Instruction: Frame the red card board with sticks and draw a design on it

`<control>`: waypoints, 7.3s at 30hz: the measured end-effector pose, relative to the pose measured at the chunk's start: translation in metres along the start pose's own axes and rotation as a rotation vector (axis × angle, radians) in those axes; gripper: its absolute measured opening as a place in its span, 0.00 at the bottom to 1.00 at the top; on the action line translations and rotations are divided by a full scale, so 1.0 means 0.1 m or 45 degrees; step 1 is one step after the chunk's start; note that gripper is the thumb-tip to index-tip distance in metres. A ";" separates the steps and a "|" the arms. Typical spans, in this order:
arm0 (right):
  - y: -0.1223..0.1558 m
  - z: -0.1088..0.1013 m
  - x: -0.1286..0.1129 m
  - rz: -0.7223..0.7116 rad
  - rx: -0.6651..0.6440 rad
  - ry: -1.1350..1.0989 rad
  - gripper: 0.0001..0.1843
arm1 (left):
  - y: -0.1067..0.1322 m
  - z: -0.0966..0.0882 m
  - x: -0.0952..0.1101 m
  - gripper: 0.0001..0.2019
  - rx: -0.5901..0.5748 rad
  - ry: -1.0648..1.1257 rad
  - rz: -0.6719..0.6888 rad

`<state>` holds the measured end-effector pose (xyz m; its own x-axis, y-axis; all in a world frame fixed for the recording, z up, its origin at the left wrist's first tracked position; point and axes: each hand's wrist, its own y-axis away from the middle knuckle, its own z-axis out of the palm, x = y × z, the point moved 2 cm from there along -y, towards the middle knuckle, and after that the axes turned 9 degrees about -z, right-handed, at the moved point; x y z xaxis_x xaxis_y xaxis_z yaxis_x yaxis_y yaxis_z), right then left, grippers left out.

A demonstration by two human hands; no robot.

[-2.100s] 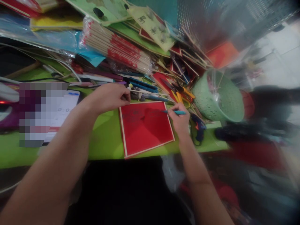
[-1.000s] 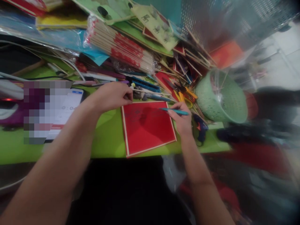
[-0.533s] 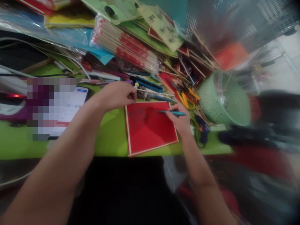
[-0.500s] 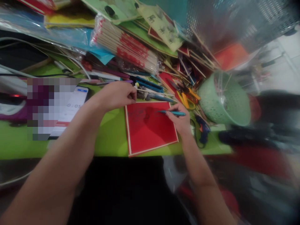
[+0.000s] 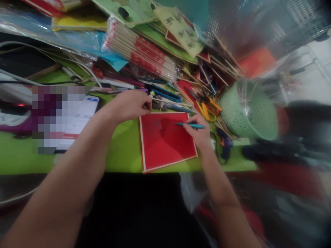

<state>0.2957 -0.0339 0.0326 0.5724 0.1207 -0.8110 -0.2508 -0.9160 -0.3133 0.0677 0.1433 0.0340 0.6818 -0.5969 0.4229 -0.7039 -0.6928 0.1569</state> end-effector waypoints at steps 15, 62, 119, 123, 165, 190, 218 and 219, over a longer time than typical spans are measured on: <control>-0.02 0.02 -0.03 -0.076 -0.026 0.049 0.08 | 0.02 -0.02 0.03 0.15 -0.004 -0.025 -0.009; -0.11 0.07 0.02 -0.091 0.053 0.093 0.08 | 0.02 -0.03 0.04 0.13 -0.002 -0.012 0.011; 0.01 -0.12 0.10 -0.040 0.235 -0.016 0.06 | 0.02 -0.05 0.05 0.13 -0.039 -0.060 -0.012; 0.00 -0.11 0.10 -0.026 0.192 0.077 0.07 | 0.01 -0.04 0.03 0.13 -0.035 -0.064 -0.008; -0.11 0.02 0.05 0.030 0.066 -0.092 0.06 | 0.02 -0.03 0.03 0.12 0.004 -0.051 0.019; -0.12 0.03 0.06 -0.046 0.079 0.009 0.05 | 0.01 -0.03 0.04 0.14 -0.036 -0.020 -0.018; -0.11 0.03 0.08 -0.038 0.122 -0.047 0.06 | 0.02 -0.03 0.03 0.12 -0.023 -0.002 0.011; -0.11 0.03 0.08 -0.032 0.134 -0.044 0.05 | 0.01 -0.03 0.02 0.12 -0.023 -0.003 0.015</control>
<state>0.3011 -0.0218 0.0282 0.5526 0.1583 -0.8183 -0.3184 -0.8672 -0.3828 0.0676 0.1424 0.0374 0.6741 -0.6056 0.4229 -0.7151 -0.6784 0.1683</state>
